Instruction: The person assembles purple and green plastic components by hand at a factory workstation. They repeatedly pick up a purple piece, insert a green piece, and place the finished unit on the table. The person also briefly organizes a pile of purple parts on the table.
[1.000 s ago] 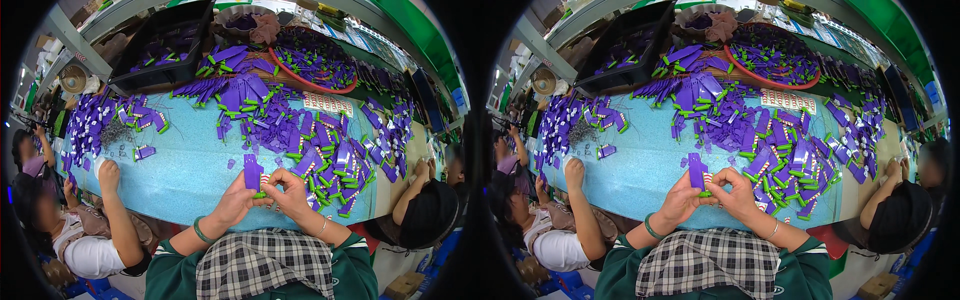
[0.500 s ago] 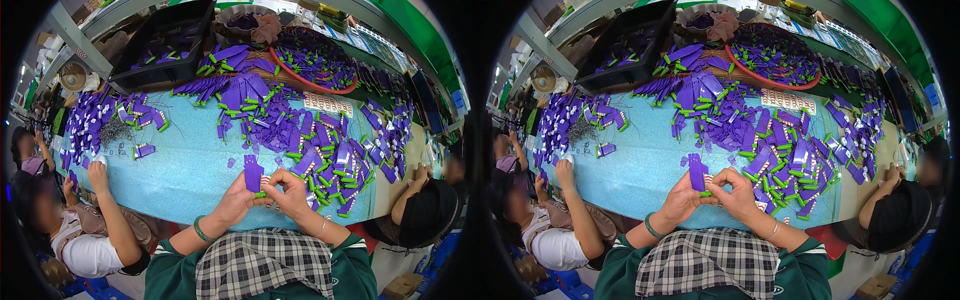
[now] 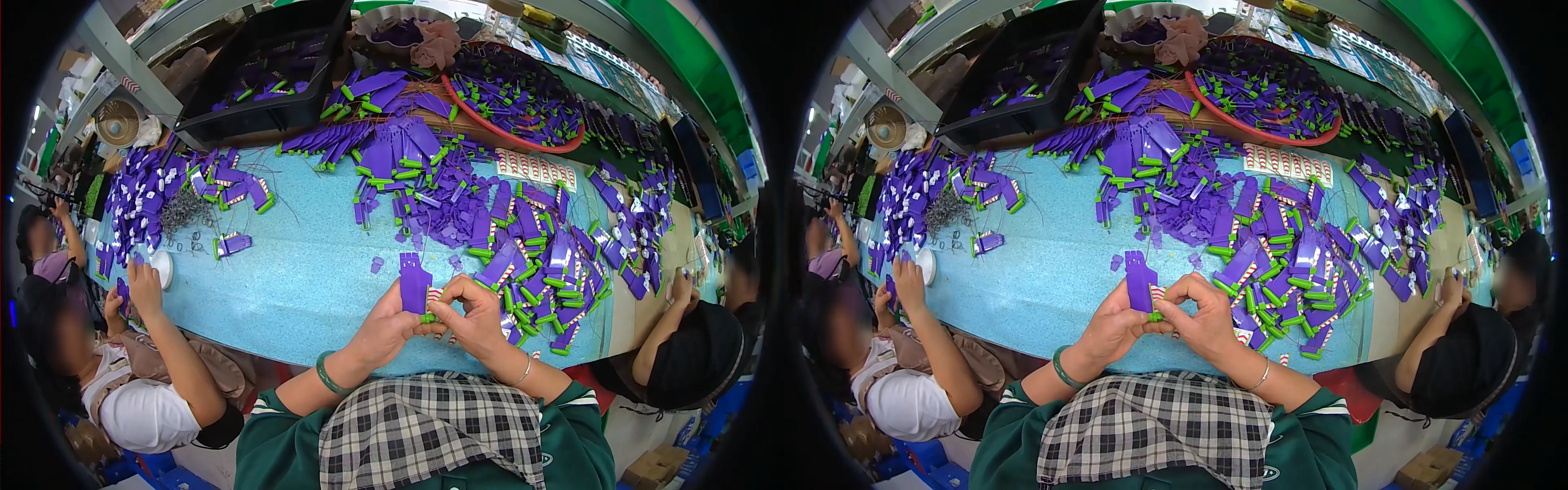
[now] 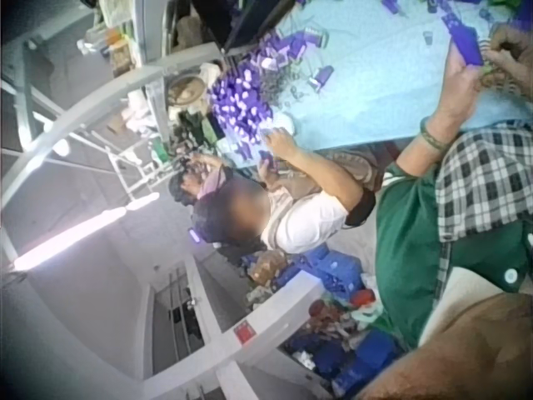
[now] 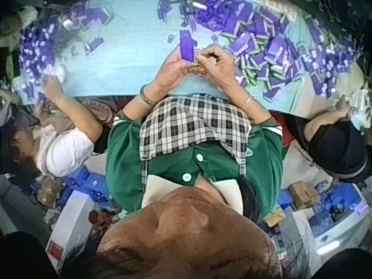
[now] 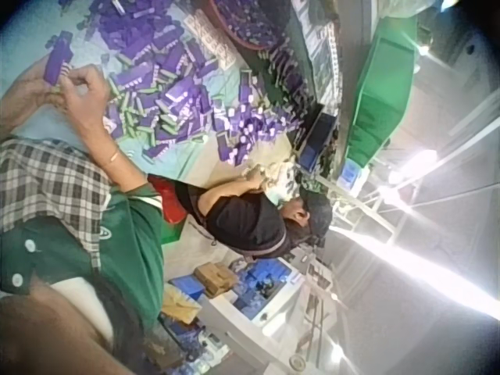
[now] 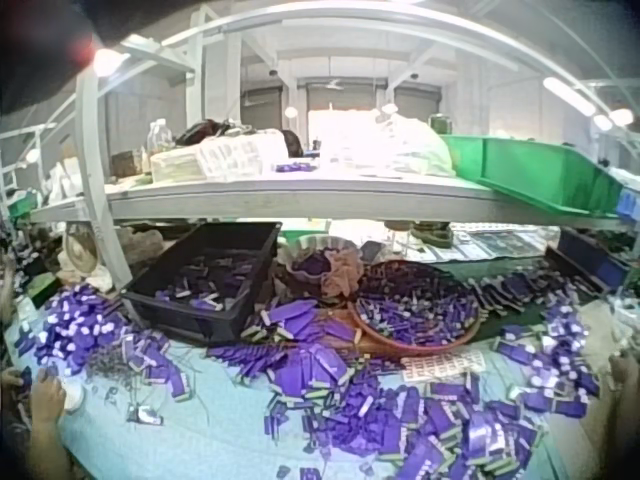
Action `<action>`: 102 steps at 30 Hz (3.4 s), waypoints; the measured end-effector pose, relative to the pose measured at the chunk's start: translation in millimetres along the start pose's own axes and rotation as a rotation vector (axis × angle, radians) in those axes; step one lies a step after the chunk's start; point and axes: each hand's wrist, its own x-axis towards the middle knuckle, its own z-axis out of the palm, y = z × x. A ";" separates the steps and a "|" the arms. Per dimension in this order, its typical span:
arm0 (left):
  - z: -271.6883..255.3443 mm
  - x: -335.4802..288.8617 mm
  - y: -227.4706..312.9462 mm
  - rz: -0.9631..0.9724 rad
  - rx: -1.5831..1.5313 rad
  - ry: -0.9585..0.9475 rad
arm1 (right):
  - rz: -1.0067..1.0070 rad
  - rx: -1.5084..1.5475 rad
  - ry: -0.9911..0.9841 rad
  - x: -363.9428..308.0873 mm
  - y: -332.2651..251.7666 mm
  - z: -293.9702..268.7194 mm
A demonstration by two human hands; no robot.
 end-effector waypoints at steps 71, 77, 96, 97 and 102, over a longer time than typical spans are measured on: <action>1.0 0.2 27.9 1.476 1.674 -0.276 | 0.486 0.559 -0.341 21.9 -15.4 -12.3; 1.1 -4.5 29.3 1.487 1.699 -0.235 | 0.694 0.740 -0.346 6.6 -22.9 -1.4; -58.6 46.2 83.3 0.738 1.946 0.186 | 0.316 0.568 -0.069 6.7 12.8 -31.6; -66.2 50.7 92.9 0.785 2.087 0.188 | 0.311 0.569 -0.087 7.3 13.4 -31.4; -76.1 63.0 98.2 0.915 2.055 0.138 | 0.245 0.514 -0.164 7.5 13.6 -27.7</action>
